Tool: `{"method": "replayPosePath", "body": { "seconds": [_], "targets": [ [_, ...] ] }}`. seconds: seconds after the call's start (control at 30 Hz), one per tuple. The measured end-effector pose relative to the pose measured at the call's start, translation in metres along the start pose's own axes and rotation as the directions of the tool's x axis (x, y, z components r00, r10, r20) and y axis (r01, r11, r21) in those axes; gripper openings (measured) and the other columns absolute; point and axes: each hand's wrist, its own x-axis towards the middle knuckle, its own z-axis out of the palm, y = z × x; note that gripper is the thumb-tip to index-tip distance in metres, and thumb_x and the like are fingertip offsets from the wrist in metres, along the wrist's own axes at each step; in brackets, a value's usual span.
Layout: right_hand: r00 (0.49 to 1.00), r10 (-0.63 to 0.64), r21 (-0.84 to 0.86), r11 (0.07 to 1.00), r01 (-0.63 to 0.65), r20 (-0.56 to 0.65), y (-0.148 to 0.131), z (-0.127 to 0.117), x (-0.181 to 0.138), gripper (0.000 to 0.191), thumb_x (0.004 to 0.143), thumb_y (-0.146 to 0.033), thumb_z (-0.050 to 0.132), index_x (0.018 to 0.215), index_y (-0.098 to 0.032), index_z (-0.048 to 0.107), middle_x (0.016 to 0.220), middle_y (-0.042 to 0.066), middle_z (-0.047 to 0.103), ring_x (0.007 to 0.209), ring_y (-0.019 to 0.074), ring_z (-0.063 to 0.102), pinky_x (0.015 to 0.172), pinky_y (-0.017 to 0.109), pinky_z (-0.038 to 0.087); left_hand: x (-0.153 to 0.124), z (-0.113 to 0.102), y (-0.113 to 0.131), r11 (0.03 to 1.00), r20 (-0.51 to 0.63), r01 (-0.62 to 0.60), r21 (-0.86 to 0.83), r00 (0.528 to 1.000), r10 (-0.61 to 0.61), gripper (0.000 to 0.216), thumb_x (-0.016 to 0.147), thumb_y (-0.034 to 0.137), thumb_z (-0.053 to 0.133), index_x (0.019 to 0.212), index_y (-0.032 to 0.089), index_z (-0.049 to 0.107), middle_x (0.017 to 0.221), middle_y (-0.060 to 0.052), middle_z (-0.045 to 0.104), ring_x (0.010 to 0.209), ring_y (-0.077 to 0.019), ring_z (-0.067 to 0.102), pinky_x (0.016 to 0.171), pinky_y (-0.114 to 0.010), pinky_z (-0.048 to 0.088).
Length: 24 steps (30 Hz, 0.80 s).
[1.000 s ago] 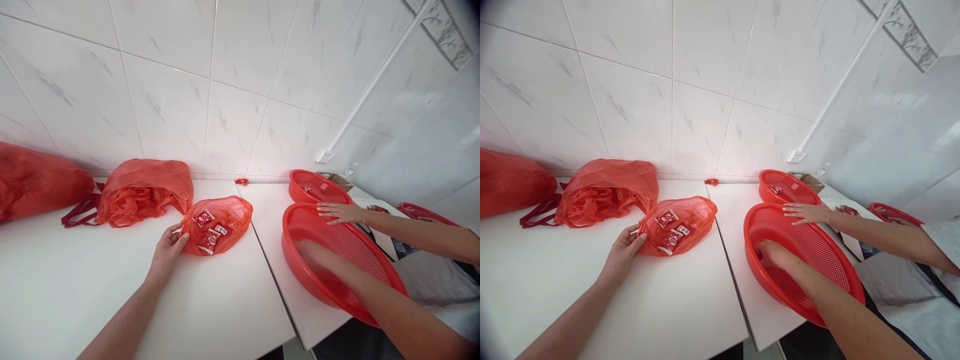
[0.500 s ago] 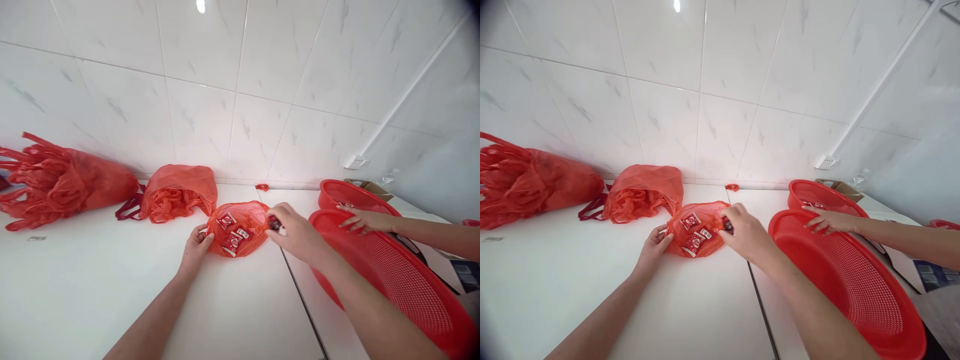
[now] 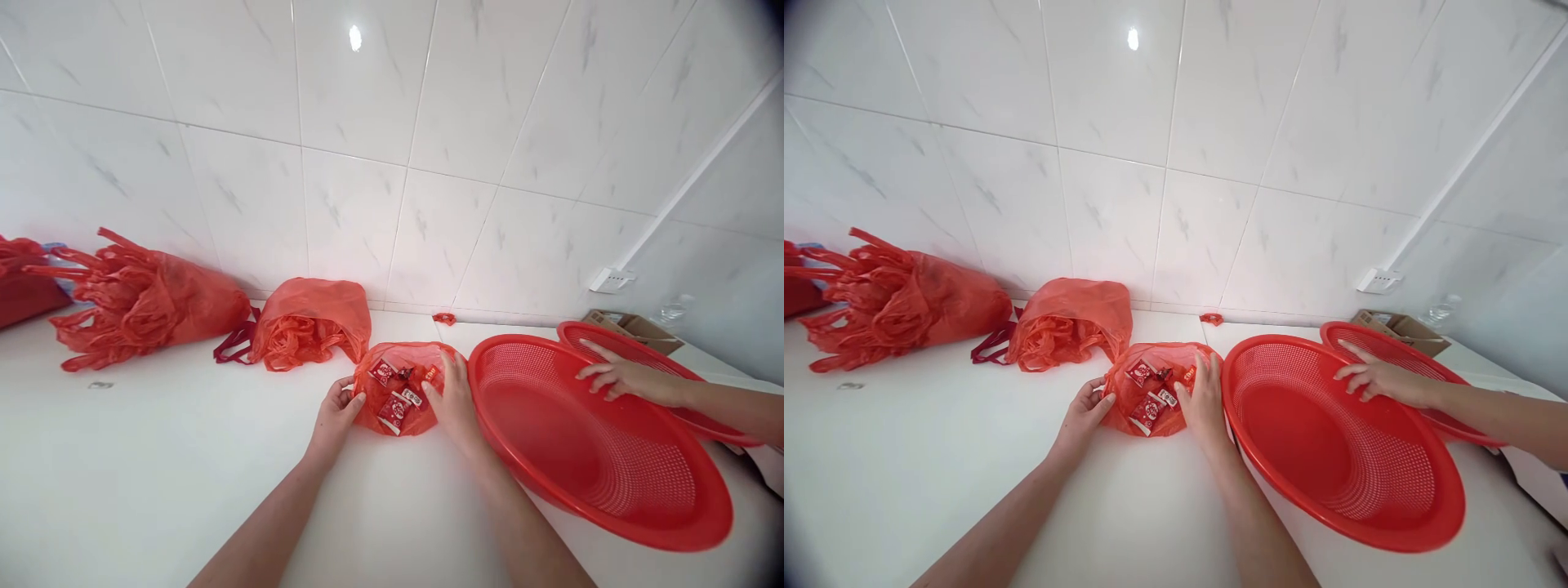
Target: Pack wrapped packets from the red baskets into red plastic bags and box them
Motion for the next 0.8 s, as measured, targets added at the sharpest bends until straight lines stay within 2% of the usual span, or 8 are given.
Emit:
{"method": "replayPosePath", "body": {
  "seconds": [0.1, 0.2, 0.33, 0.43, 0.53, 0.63, 0.73, 0.8],
  "targets": [
    [1.0, 0.019, -0.031, 0.999, -0.02, -0.019, 0.006, 0.02, -0.013, 0.067, 0.086, -0.04, 0.047, 0.143, -0.014, 0.024, 0.147, 0.018, 0.03, 0.136, 0.0307, 0.026, 0.107, 0.05, 0.031, 0.0, -0.001, -0.001, 1.0, 0.006, -0.014, -0.005, 1.0, 0.014, 0.049, 0.074, 0.044, 0.067, 0.114, 0.021, 0.049, 0.076, 0.0, 0.066, 0.074, -0.017, 0.064, 0.071, -0.029, 0.048],
    [0.998, 0.046, -0.066, 0.997, -0.048, -0.03, 0.009, 0.032, -0.02, 0.066, 0.089, -0.044, 0.042, 0.144, -0.012, 0.024, 0.145, 0.02, 0.034, 0.135, 0.0313, 0.03, 0.106, 0.05, 0.031, 0.0, -0.002, -0.002, 1.0, -0.035, 0.002, -0.002, 0.999, -0.002, 0.053, 0.069, 0.045, 0.071, 0.112, 0.02, 0.052, 0.067, 0.003, 0.063, 0.062, -0.0145, 0.061, 0.062, -0.026, 0.047],
    [0.998, 0.065, -0.067, 0.996, -0.064, 0.012, 0.011, 0.037, -0.027, 0.064, 0.089, -0.046, 0.041, 0.141, -0.009, 0.032, 0.148, 0.02, 0.029, 0.138, 0.0315, 0.022, 0.109, 0.049, 0.026, 0.002, -0.005, -0.002, 0.999, -0.097, 0.02, -0.043, 0.995, -0.024, 0.053, 0.065, 0.045, 0.074, 0.107, 0.02, 0.056, 0.065, 0.003, 0.063, 0.054, -0.0113, 0.057, 0.052, -0.021, 0.042],
    [0.994, 0.106, 0.0, 0.994, -0.106, 0.039, 0.015, 0.035, -0.03, 0.064, 0.09, -0.048, 0.039, 0.142, -0.012, 0.031, 0.15, 0.018, 0.024, 0.14, 0.0299, 0.018, 0.111, 0.05, 0.023, 0.002, -0.007, 0.005, 0.983, -0.104, 0.027, -0.18, 0.993, -0.047, 0.045, 0.066, 0.041, 0.075, 0.102, 0.019, 0.057, 0.072, 0.002, 0.064, 0.055, -0.0085, 0.055, 0.053, -0.02, 0.043],
    [0.972, 0.233, 0.117, 0.965, -0.237, 0.042, 0.019, 0.032, -0.03, 0.066, 0.09, -0.049, 0.035, 0.144, -0.013, 0.025, 0.152, 0.017, 0.022, 0.141, 0.0281, 0.015, 0.111, 0.049, 0.022, -0.001, -0.008, 0.023, 0.96, -0.12, -0.008, -0.28, 0.992, -0.027, 0.035, 0.069, 0.036, 0.074, 0.095, 0.018, 0.06, 0.077, 0.002, 0.063, 0.058, -0.006, 0.053, 0.054, -0.018, 0.044],
    [0.923, 0.384, 0.194, 0.904, -0.381, 0.026, 0.022, 0.03, -0.026, 0.068, 0.088, -0.048, 0.036, 0.144, -0.011, 0.024, 0.151, 0.018, 0.022, 0.141, 0.0284, 0.015, 0.11, 0.047, 0.022, -0.004, -0.006, 0.048, 0.965, -0.121, -0.052, -0.257, 0.992, 0.021, 0.031, 0.07, 0.034, 0.073, 0.093, 0.018, 0.06, 0.073, 0.003, 0.059, 0.059, -0.0054, 0.051, 0.054, -0.017, 0.044],
    [0.884, 0.464, 0.125, 0.882, -0.454, -0.063, 0.026, 0.023, -0.021, 0.07, 0.08, -0.038, 0.047, 0.141, -0.008, 0.03, 0.148, 0.021, 0.026, 0.138, 0.0333, 0.021, 0.107, 0.048, 0.025, -0.003, 0.0, 0.073, 0.98, -0.101, -0.072, -0.184, 0.993, 0.054, 0.033, 0.069, 0.033, 0.074, 0.096, 0.018, 0.06, 0.069, 0.004, 0.055, 0.058, -0.0057, 0.05, 0.053, -0.017, 0.044],
    [0.853, 0.512, 0.07, 0.859, -0.508, -0.097, 0.028, 0.016, -0.016, 0.067, 0.073, -0.031, 0.053, 0.134, -0.009, 0.04, 0.143, 0.023, 0.033, 0.132, 0.0375, 0.029, 0.102, 0.05, 0.029, 0.002, 0.006, 0.088, 0.982, -0.09, -0.112, -0.15, 0.991, 0.099, 0.035, 0.069, 0.032, 0.074, 0.098, 0.019, 0.059, 0.07, 0.004, 0.054, 0.06, -0.0062, 0.051, 0.055, -0.017, 0.045]
  ]
}}
